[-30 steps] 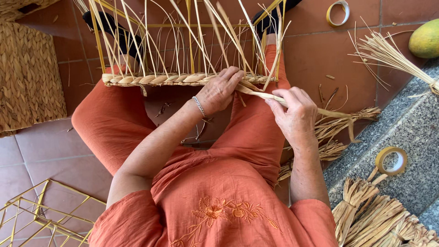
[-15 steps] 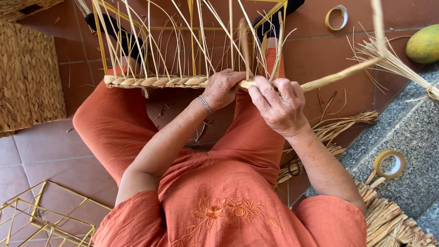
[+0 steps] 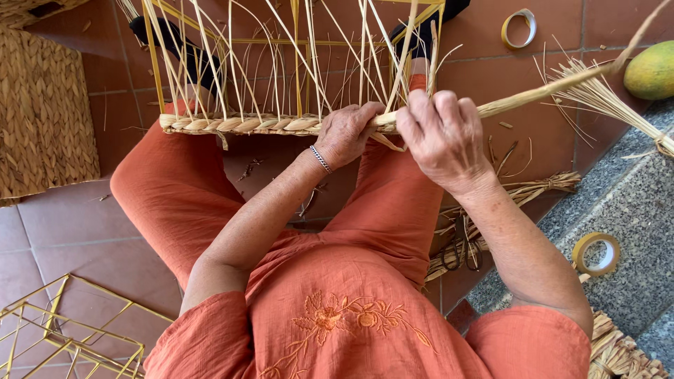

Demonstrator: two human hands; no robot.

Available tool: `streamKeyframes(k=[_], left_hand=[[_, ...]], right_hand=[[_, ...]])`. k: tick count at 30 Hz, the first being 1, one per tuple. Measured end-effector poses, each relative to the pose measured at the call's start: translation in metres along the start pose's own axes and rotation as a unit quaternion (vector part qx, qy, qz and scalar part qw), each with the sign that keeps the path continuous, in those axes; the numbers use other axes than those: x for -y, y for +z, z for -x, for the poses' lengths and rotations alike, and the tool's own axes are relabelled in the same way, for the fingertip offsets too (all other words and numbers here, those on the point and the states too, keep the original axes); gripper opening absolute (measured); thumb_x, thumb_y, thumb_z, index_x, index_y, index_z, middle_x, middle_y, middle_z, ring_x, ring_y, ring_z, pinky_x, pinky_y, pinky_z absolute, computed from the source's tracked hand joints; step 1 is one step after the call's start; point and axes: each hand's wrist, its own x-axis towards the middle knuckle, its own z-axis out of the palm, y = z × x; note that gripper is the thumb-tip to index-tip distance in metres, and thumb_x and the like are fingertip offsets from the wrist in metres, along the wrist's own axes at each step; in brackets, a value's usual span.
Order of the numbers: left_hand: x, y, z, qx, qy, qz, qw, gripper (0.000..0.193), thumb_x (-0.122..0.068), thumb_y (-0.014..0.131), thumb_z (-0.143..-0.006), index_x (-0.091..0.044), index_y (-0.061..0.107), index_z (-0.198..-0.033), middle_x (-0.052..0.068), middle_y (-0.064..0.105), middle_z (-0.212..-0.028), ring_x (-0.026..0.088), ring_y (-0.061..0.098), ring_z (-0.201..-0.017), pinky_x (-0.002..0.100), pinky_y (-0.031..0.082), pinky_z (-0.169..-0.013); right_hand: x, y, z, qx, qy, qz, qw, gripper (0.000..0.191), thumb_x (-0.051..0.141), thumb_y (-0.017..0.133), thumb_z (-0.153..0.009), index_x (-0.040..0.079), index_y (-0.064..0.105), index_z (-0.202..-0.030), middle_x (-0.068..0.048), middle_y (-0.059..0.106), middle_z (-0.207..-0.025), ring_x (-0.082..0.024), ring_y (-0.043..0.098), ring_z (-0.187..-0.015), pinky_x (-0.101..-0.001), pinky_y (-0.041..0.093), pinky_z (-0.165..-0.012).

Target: The person sits on the floor weaving dried seagrass strips around a yellow bamboo frame basket. They braid and twist the strips along the frame edge, pull strands tight, and reach to a pile of material on the floor to gather more strips as they continue weaving.

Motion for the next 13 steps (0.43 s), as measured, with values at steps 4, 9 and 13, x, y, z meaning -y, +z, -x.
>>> streamKeyframes(k=[4, 9, 13], left_hand=[[0.0, 0.003, 0.001, 0.031, -0.009, -0.063, 0.997, 0.012, -0.014, 0.067, -0.097, -0.015, 0.062, -0.107, 0.008, 0.067, -0.082, 0.027, 0.068, -0.085, 0.043, 0.055, -0.071], [-0.005, 0.002, 0.002, 0.002, 0.016, -0.041, 0.999, 0.01, -0.015, 0.067, -0.098, -0.017, 0.064, -0.107, 0.005, 0.07, -0.084, 0.026, 0.067, -0.083, 0.042, 0.055, -0.07], [-0.008, 0.004, -0.001, -0.001, -0.013, -0.016, 1.0, 0.015, -0.015, 0.066, -0.097, -0.018, 0.062, -0.112, 0.001, 0.071, -0.082, 0.024, 0.068, -0.083, 0.041, 0.054, -0.072]], right_hand=[[-0.008, 0.0, -0.007, -0.099, -0.069, -0.012, 0.993, 0.014, 0.007, 0.068, -0.097, 0.016, 0.064, -0.106, 0.009, 0.078, -0.119, -0.015, 0.054, -0.098, -0.0225, 0.036, -0.072], [-0.018, 0.013, -0.002, 0.206, 0.074, -0.083, 0.972, 0.005, 0.014, 0.065, -0.109, 0.013, 0.068, -0.106, -0.003, 0.072, -0.074, -0.017, 0.06, -0.072, -0.039, 0.049, -0.071], [-0.04, 0.024, 0.015, 0.27, 0.238, -0.345, 0.867, 0.015, 0.025, 0.072, -0.1, 0.01, 0.07, -0.106, -0.01, 0.077, -0.08, -0.023, 0.07, -0.068, -0.0468, 0.056, -0.078]])
